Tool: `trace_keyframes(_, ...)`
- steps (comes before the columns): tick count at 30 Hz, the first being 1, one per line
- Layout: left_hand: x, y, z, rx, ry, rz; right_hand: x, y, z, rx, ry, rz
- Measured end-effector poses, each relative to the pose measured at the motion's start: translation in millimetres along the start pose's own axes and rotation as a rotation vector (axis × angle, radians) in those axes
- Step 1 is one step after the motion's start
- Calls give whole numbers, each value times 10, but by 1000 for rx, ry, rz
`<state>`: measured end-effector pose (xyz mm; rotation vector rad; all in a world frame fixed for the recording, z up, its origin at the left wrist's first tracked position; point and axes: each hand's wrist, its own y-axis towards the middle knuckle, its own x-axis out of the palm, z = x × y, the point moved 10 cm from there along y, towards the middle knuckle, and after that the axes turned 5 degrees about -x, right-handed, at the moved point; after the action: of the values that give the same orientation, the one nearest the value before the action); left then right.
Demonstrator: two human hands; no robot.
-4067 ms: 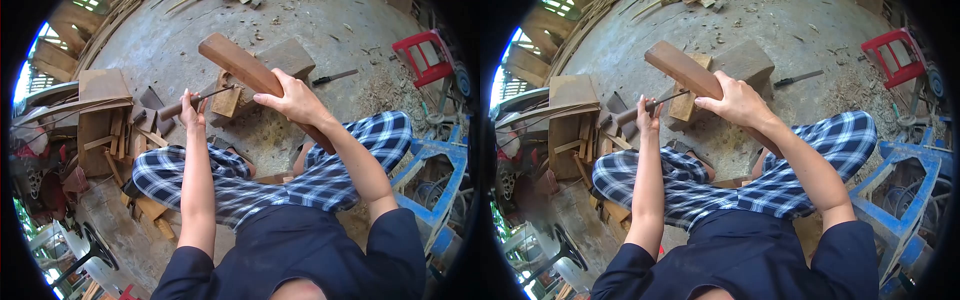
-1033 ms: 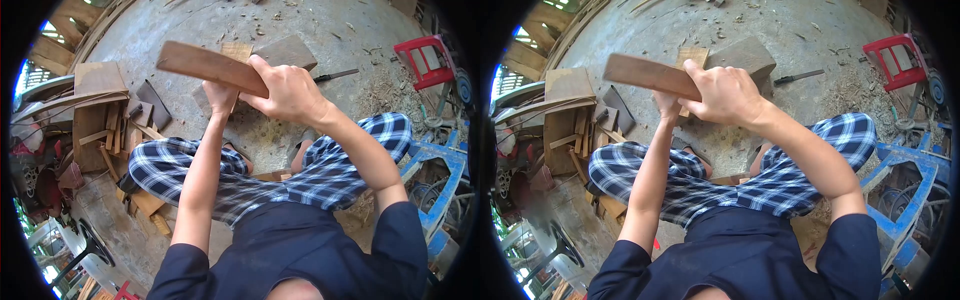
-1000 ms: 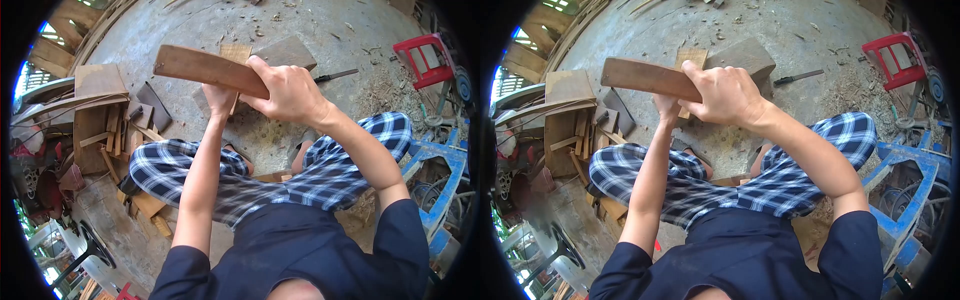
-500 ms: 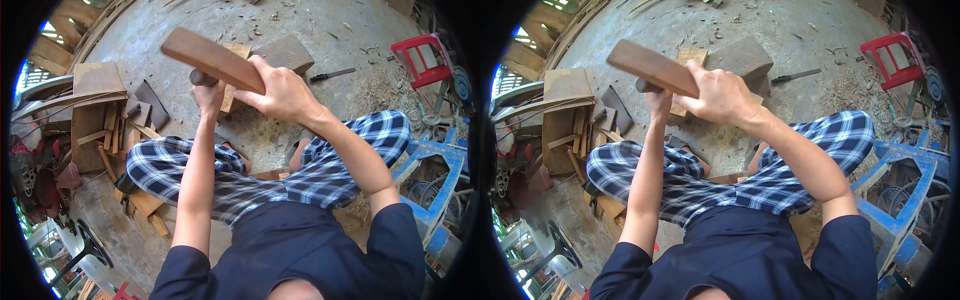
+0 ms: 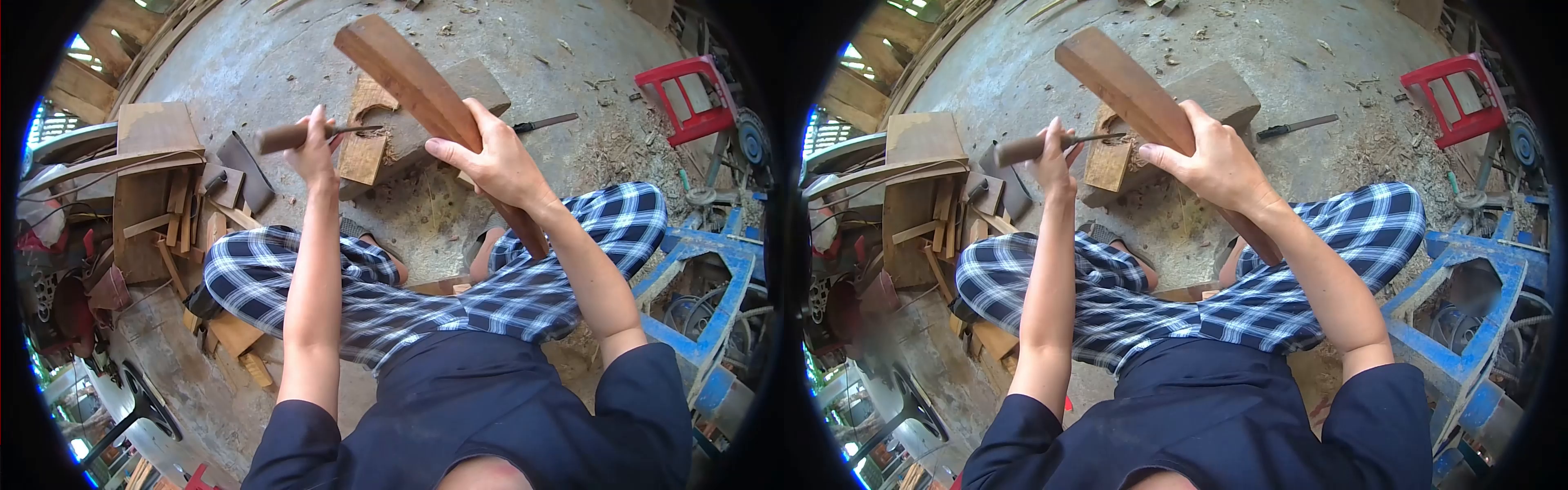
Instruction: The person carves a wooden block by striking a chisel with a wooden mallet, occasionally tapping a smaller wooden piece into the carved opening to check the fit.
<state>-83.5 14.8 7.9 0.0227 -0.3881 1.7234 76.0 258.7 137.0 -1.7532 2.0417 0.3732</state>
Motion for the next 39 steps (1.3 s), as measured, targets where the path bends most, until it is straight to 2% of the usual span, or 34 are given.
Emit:
trace_keyframes(2,165,-91,87,50,41,-44,4,13,3,-23,19,16)
trace_keyframes(4,372,-131,122,137,216,-171,3,41,-22,-46,39,38)
trace_keyframes(5,392,-148,98,137,217,-173,5,48,-28,-46,40,41)
trace_keyframes(7,403,-200,92,296,483,-114,-2,50,-40,-39,38,45)
trace_keyframes(10,442,-235,62,322,498,-123,-18,56,-197,-62,48,39)
trace_keyframes(13,530,-361,149,393,479,-150,-82,56,-511,-141,71,60)
trace_keyframes(15,594,-465,205,431,453,-171,-195,0,-861,-362,119,157)
trace_keyframes(16,629,-499,228,439,576,-136,-214,-20,-986,-446,102,183)
trace_keyframes(17,658,-511,246,449,698,-100,-186,-5,-991,-446,100,187)
trace_keyframes(18,648,-490,214,515,475,-155,-135,-6,-1000,-469,26,199)
trace_keyframes(20,685,-469,181,554,558,-195,40,41,-841,-477,-237,169)
trace_keyframes(21,753,-469,159,594,644,-234,198,127,-581,-397,-451,50)
trace_keyframes(23,779,-437,178,663,613,-198,177,124,-585,-461,-521,66)
trace_keyframes(24,757,-412,135,595,525,-236,163,120,-652,-460,-519,52)
trace_keyframes(25,704,-447,91,516,447,-279,75,72,-789,-447,-385,87)
trace_keyframes(26,667,-397,3,360,434,-282,2,55,-871,-442,-257,131)
trace_keyframes(27,673,-405,6,363,433,-279,23,65,-893,-446,-257,129)
trace_keyframes(29,639,-441,80,393,378,-214,-96,-21,-1077,-598,-132,272)
trace_keyframes(30,644,-454,104,401,375,-221,-2,49,-938,-474,-129,183)
trace_keyframes(31,679,-483,150,452,398,-245,130,130,-749,-396,-291,87)
trace_keyframes(33,708,-499,202,509,421,-279,255,197,-553,-337,-486,-28)
trace_keyframes(34,652,-453,201,483,362,-247,231,212,-556,-342,-489,-22)
trace_keyframes(36,467,-347,126,393,294,-157,266,190,-425,-196,-377,-90)
trace_keyframes(37,412,-302,137,391,296,-150,292,179,-400,-198,-376,-97)
trace_keyframes(39,286,-101,-58,101,117,-150,231,184,-248,-138,-190,-18)
